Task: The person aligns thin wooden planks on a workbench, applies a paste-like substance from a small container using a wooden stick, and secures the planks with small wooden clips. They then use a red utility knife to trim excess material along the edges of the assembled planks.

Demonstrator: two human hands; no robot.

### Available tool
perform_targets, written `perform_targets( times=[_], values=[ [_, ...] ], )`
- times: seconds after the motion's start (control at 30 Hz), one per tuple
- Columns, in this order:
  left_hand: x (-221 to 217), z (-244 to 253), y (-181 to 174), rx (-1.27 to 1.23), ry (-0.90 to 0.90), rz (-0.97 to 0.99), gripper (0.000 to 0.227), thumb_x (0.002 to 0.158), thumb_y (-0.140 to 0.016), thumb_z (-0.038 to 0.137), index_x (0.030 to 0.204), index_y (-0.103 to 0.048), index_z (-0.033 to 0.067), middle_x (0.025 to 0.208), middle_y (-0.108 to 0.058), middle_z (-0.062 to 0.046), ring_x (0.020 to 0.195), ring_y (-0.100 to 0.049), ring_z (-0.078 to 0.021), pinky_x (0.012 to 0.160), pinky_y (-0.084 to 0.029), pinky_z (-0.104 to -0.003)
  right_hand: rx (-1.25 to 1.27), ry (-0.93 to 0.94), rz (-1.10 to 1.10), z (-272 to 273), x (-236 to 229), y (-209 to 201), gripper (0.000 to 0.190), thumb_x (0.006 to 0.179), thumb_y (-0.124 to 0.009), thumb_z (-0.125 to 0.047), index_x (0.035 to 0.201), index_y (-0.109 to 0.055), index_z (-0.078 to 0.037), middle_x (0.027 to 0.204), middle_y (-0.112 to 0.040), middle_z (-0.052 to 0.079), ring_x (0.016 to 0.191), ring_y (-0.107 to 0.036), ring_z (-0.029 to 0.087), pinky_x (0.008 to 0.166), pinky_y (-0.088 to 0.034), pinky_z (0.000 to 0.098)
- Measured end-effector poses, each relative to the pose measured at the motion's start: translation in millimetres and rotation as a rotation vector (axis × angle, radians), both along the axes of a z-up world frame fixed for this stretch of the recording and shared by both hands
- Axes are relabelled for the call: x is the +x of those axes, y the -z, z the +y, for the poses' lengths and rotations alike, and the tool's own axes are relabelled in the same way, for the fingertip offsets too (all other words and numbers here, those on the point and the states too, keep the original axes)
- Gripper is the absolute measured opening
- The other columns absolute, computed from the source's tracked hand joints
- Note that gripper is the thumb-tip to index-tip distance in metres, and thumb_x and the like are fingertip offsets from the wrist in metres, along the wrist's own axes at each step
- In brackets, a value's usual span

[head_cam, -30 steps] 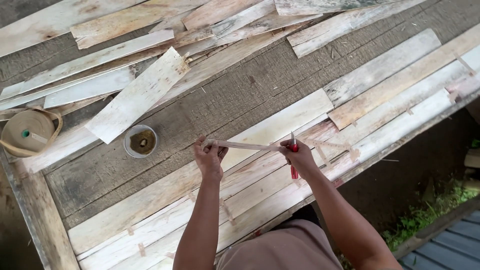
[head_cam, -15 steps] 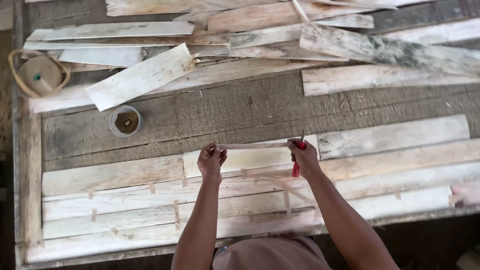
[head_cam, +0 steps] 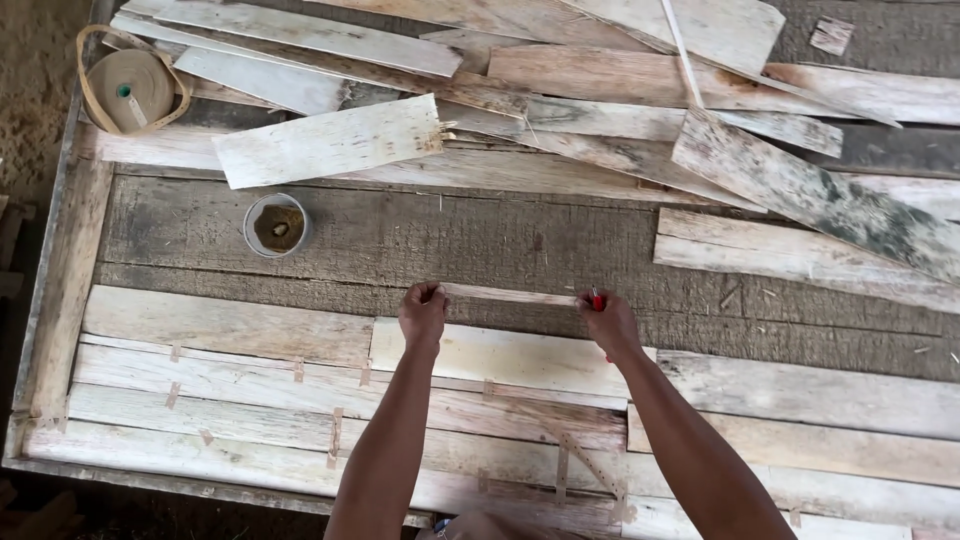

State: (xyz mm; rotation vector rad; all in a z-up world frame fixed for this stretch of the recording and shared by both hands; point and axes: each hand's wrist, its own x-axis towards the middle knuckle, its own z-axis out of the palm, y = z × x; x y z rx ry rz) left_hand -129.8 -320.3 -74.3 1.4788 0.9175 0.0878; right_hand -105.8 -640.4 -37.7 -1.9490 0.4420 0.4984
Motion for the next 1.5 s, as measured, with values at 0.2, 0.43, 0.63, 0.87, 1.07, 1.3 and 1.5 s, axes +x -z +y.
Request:
perform_targets(
  times=[0.2,0.43,0.63,0.87,1.07,1.3,1.5],
  values=[
    [38,29,-20,0.217,0.018,0.213,0.018,0.096,-0.068,0.032,0.11,-0.071,0.02,0.101,-0.07,0.0,0.094,-0.071,-0.0194,0.075,-0.061,-0.044,-0.24,-0.064,-0.071,12,41,0,0.029,0.1,-0.068,-0.026,0.113,-0.069,0.0,0.094,-0.068,0.024,0.088,-0.069,0.043,0.079,-0.05,0.0587],
    [136,87,27,-0.434,-0.216,-0.277,0.012,0.106,-0.06,0.018,0.11,-0.055,0.0073,0.104,-0.066,-0.011,0.091,-0.071,-0.0178,0.074,-0.059,-0.034,-0.04,-0.055,-0.138,94,126,-9,0.026,0.1,-0.067,-0.021,0.121,-0.07,-0.007,0.094,-0.066,0.015,0.08,-0.063,0.024,0.076,-0.05,0.0475],
    [192,125,-21,-0.708,-0.49,-0.303,0.068,0.108,-0.059,0.02,0.159,-0.019,-0.0003,0.131,-0.053,-0.017,0.11,-0.065,-0.0248,0.094,-0.06,-0.046,0.244,-0.041,-0.12,214,213,-7,0.034,0.097,-0.07,-0.018,0.127,-0.067,-0.003,0.076,-0.059,0.009,0.063,-0.057,0.017,0.061,-0.05,0.0372],
    [228,167,5,-0.682,-0.606,-0.238,0.025,0.102,-0.067,0.025,0.118,-0.051,0.0134,0.094,-0.069,-0.001,0.075,-0.069,-0.0121,0.073,-0.06,-0.03,0.41,0.168,-0.003,285,266,52,0.026,0.091,-0.081,-0.022,0.108,-0.071,-0.004,0.083,-0.066,0.011,0.063,-0.064,0.019,0.049,-0.053,0.0296],
    [232,187,-15,-0.549,-0.466,-0.317,0.024,0.104,-0.065,0.02,0.121,-0.052,0.0114,0.105,-0.07,-0.01,0.089,-0.073,-0.0193,0.077,-0.062,-0.035,0.494,0.158,-0.02,301,274,-11,0.031,0.099,-0.073,-0.026,0.119,-0.066,-0.005,0.094,-0.07,0.013,0.069,-0.061,0.015,0.053,-0.051,0.0252],
    [289,220,-82,-0.032,-0.033,-0.296,0.015,0.1,-0.069,0.021,0.103,-0.073,0.007,0.071,-0.066,-0.003,0.058,-0.061,-0.0068,0.055,-0.052,-0.023,0.442,0.209,-0.185,306,332,-41,0.03,0.103,-0.065,-0.036,0.11,-0.065,-0.008,0.098,-0.075,0.011,0.068,-0.061,0.013,0.057,-0.051,0.0263],
    [297,206,-17,-0.55,-0.146,-0.114,0.034,0.099,-0.066,0.027,0.114,-0.061,-0.0032,0.096,-0.07,-0.021,0.073,-0.078,-0.0289,0.064,-0.068,-0.036,-0.561,-0.49,-0.404,309,359,57,0.031,0.095,-0.063,-0.037,0.116,-0.076,-0.018,0.107,-0.07,0.007,0.102,-0.071,0.033,0.088,-0.056,0.0487]
  ],
)
